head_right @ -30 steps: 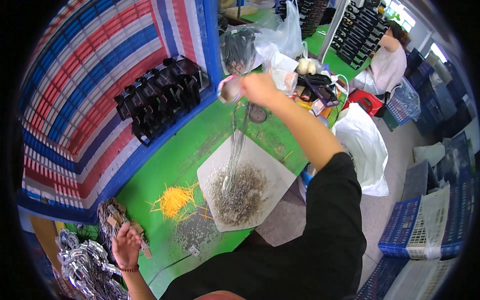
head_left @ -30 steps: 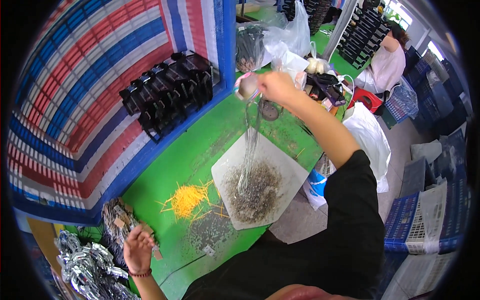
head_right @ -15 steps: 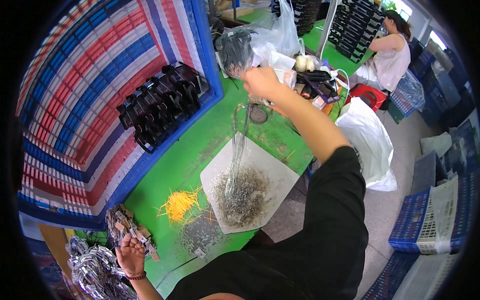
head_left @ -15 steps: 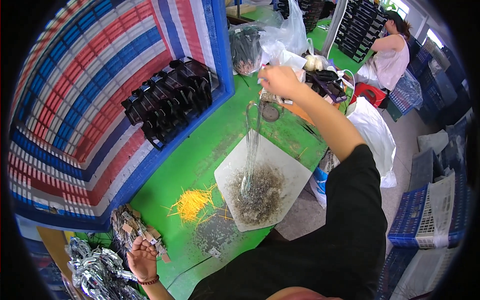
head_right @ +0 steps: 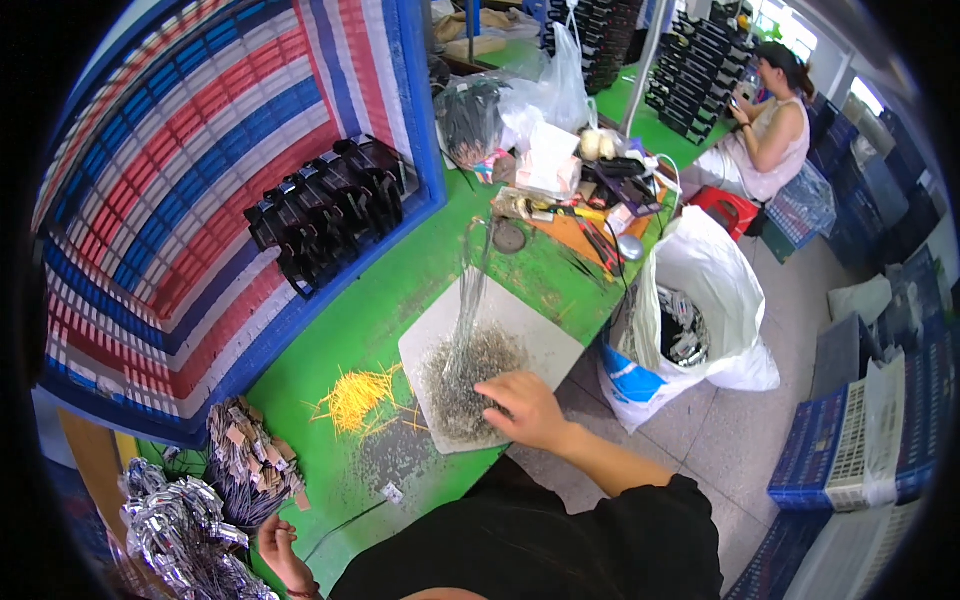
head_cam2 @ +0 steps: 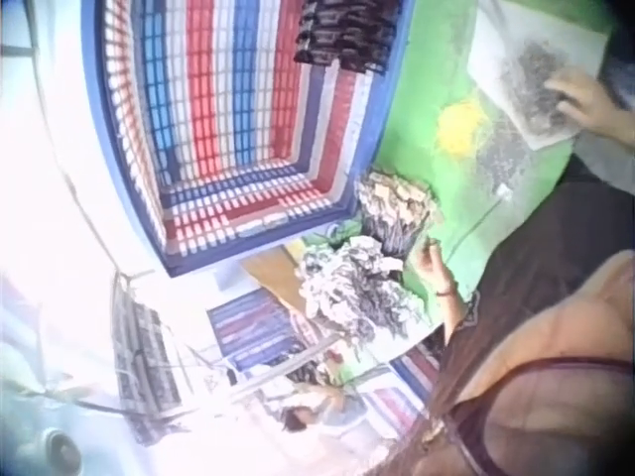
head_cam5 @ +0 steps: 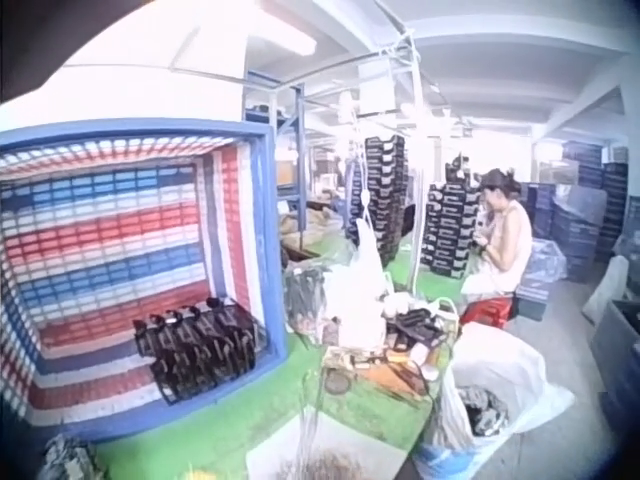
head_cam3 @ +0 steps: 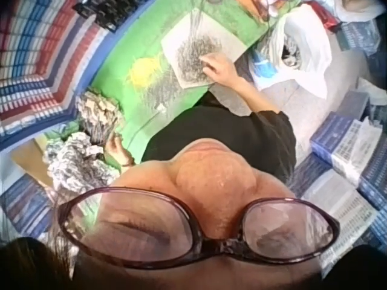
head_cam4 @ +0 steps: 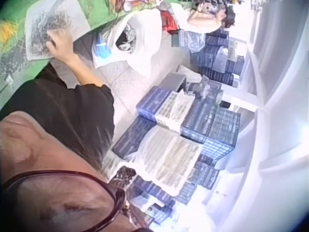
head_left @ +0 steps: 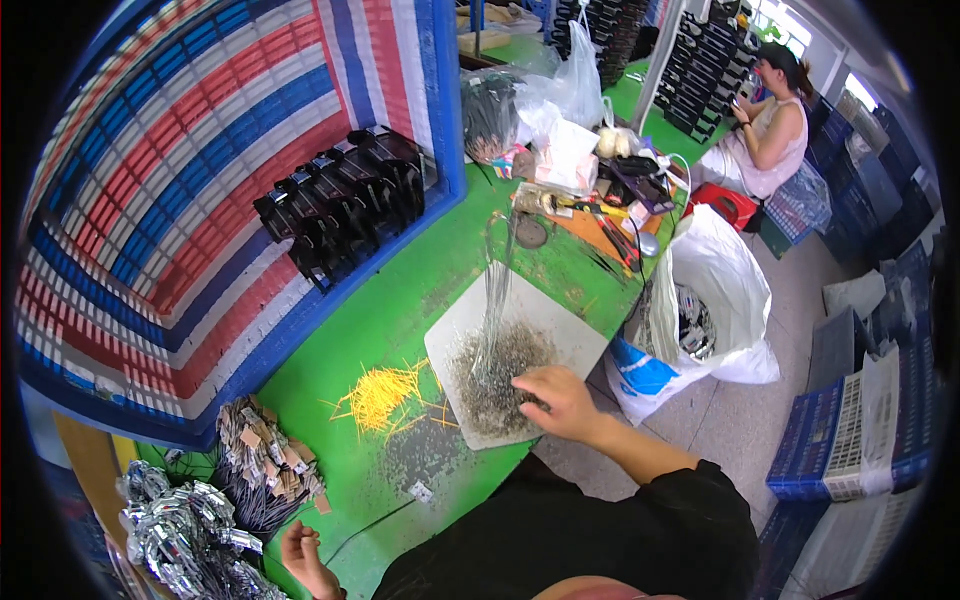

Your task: The person solders wires to a circuit board, installs it into a plastic housing, and then pours out yellow tubes to solder them onto another board. Finally, they pick up a new wire assembly from a pile to repeat the process.

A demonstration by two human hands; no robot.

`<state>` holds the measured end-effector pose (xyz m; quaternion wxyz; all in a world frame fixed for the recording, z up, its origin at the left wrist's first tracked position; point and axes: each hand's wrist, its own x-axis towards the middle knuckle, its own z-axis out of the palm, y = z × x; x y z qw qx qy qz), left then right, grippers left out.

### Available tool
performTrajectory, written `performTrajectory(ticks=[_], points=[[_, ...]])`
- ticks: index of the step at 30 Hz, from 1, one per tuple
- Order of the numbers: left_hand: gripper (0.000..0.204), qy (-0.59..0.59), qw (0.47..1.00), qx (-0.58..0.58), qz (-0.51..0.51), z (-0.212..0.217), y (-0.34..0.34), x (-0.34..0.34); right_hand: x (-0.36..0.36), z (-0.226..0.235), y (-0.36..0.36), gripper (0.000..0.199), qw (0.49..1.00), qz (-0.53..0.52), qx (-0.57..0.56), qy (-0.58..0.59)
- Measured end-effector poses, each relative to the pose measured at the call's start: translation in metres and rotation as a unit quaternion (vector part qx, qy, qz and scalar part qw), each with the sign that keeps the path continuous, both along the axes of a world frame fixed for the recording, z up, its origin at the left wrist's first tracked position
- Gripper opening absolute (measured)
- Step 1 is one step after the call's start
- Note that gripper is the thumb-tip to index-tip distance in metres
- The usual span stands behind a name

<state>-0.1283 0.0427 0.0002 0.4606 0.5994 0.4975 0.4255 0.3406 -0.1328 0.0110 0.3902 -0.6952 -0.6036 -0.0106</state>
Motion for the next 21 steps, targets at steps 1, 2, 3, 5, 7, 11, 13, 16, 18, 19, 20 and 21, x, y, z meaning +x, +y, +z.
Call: performTrajectory(ticks=[1,2,3,5,7,11,13,16,18,19,20,21], points=[[0.026,0.033,0.999,-0.004,-0.005,0.012,-0.019,0.001,-0.009,-0.01,-0.002,0.041,1.0,0.007,0.011,-0.013],[0.029,0.12,0.992,0.038,-0.002,0.009,-0.032,-0.005,-0.019,-0.02,-0.005,0.043,0.999,0.016,0.018,-0.021],[0.032,0.206,0.975,0.081,0.001,0.007,-0.044,-0.012,-0.024,-0.028,-0.005,0.048,0.999,0.022,-0.014,-0.039],[0.037,0.312,0.931,0.191,0.004,-0.001,-0.078,-0.032,-0.03,-0.048,0.001,0.05,0.996,0.047,-0.004,-0.077],[0.043,0.352,0.906,0.235,-0.005,-0.024,-0.091,-0.052,-0.029,-0.056,0.003,0.053,0.989,0.041,0.011,-0.142],[0.051,0.367,0.899,0.237,0.026,-0.028,-0.105,-0.04,-0.03,-0.052,0.006,0.057,0.987,0.011,0.022,-0.159],[0.053,0.382,0.883,0.267,0.049,-0.043,-0.103,-0.04,-0.026,-0.06,0.003,0.055,0.98,-0.001,0.03,-0.196],[0.054,0.372,0.871,0.308,0.095,-0.046,-0.104,-0.037,-0.03,-0.055,0.004,0.053,0.978,-0.003,0.046,-0.204],[0.053,0.397,0.854,0.314,0.119,-0.051,-0.106,-0.036,-0.028,-0.06,0.012,0.052,0.976,0.01,0.056,-0.208],[0.052,0.407,0.848,0.315,0.127,-0.05,-0.106,-0.033,-0.028,-0.063,0.017,0.052,0.976,0.018,0.057,-0.209],[0.053,0.419,0.846,0.302,0.131,-0.048,-0.107,-0.033,-0.03,-0.064,0.016,0.052,0.974,0.019,0.062,-0.216],[0.053,0.43,0.845,0.289,0.134,-0.046,-0.107,-0.033,-0.031,-0.065,0.016,0.051,0.972,0.019,0.068,-0.223]])
